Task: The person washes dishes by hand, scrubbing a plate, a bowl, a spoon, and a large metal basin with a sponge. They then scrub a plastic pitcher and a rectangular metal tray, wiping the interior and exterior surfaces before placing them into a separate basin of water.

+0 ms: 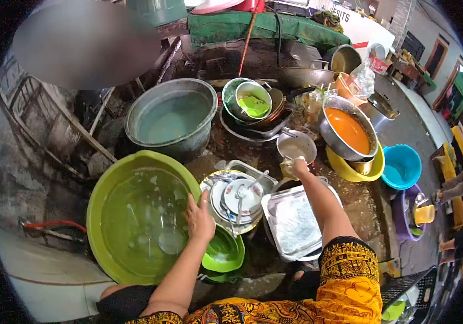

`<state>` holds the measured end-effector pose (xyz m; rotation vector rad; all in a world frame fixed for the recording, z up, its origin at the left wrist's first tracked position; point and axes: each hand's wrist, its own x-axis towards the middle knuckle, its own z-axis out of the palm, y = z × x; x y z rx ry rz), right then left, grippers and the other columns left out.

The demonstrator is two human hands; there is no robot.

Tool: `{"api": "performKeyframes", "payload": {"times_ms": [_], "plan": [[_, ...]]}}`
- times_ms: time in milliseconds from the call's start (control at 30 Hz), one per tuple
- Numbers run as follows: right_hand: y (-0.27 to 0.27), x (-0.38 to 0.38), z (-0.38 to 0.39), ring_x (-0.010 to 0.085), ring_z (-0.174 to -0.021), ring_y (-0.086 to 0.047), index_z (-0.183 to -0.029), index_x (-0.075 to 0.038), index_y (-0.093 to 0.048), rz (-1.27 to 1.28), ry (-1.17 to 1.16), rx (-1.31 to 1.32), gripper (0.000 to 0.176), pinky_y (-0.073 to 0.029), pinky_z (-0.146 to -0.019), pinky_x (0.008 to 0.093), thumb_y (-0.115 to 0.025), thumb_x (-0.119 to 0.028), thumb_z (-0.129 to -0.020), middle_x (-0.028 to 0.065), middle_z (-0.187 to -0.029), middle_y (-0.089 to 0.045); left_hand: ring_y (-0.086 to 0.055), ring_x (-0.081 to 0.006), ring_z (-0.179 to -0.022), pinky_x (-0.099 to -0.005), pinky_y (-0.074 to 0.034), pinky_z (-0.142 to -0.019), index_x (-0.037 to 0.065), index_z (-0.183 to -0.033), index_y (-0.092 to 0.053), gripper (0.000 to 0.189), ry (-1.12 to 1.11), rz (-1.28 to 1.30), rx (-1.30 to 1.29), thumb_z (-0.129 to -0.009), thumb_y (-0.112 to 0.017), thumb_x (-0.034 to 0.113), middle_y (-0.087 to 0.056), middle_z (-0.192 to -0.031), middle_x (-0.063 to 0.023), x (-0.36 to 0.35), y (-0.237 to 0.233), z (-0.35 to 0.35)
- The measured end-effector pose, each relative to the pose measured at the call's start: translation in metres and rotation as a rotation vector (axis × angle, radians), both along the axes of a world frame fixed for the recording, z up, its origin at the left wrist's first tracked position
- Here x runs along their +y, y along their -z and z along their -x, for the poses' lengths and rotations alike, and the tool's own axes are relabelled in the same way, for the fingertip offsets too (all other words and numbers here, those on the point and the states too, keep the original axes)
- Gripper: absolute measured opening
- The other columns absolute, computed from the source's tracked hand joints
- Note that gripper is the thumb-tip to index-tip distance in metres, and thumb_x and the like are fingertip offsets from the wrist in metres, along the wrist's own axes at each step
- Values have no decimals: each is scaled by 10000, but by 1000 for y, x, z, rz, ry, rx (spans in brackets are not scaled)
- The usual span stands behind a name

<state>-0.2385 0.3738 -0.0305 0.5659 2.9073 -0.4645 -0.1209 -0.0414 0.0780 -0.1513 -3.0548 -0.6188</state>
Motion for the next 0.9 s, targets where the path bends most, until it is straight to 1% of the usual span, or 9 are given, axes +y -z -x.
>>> {"api": "performKeyframes", "payload": {"times_ms": [200,267,400,467,500,633,733,800,900], "plan": [[44,4,12,323,-919,-609,-924,-60,-653,-61,139,70,284,-484,-793,408,-615,-264,-730,191,-958,-631,-308,-433,-1236,-527,-275,-981,185,-1354,-325,644,9,-26,14,-761,-452,-30,-228,-1364,-290,4,4,5],[68,5,22,310,-803,-626,-879,-50,-665,-66,84,125,323,-489,-710,405,-673,-315,-694,164,-862,-652,-318,-435,-1227,-523,-277,-979,178,-1356,-323,644,18,-2,20,-760,-453,-30,-228,-1361,-295,3,4,6],[50,-23,14,309,-806,-608,-1019,-61,-615,22,57,202,405,-485,-726,394,-718,-202,-654,165,-866,-625,-344,-436,-1207,-513,-282,-978,160,-1355,-328,642,31,-1,31,-757,-458,-33,-227,-1356,-303,5,-1,5],[20,-46,8,345,-893,-595,-1026,-50,-620,282,84,312,355,-473,-780,415,-658,-217,-715,219,-998,-600,-349,-433,-1204,-510,-281,-982,155,-1353,-332,636,32,-18,24,-759,-457,-34,-226,-1359,-298,1,3,2],[34,-50,14,331,-839,-599,-1131,-62,-560,171,98,515,494,-467,-755,391,-718,-157,-672,191,-846,-617,-354,-430,-1202,-508,-280,-987,151,-1351,-336,630,38,-38,36,-761,-456,-34,-226,-1361,-293,3,3,7],[20,-52,23,328,-838,-603,-1079,-68,-578,203,172,748,440,-464,-739,383,-722,-156,-672,190,-879,-624,-319,-425,-1234,-532,-257,-1008,159,-1344,-346,612,13,-89,-22,-772,-449,-34,-218,-1372,-278,4,0,7],[3,-53,23,251,-769,-611,-982,-13,-556,360,210,799,395,-482,-693,328,-757,-127,-661,144,-869,-631,-299,-421,-1250,-541,-253,-1009,156,-1337,-354,611,33,-36,38,-766,-466,-29,-212,-1373,-282,1,3,8],[6,-58,31,168,-761,-598,-961,-13,-527,730,228,914,329,-490,-693,281,-722,-72,-703,89,-870,-630,-300,-429,-1245,-541,-256,-1008,150,-1332,-358,606,23,-40,23,-762,-478,-16,-214,-1368,-290,1,3,8],[9,-63,36,278,-920,-600,-1074,-56,-558,793,165,843,504,-460,-795,332,-744,-272,-658,174,-992,-620,-302,-442,-1237,-543,-254,-1008,148,-1333,-356,607,26,-63,28,-760,-483,-7,-224,-1357,-303,-1,9,8]]}}
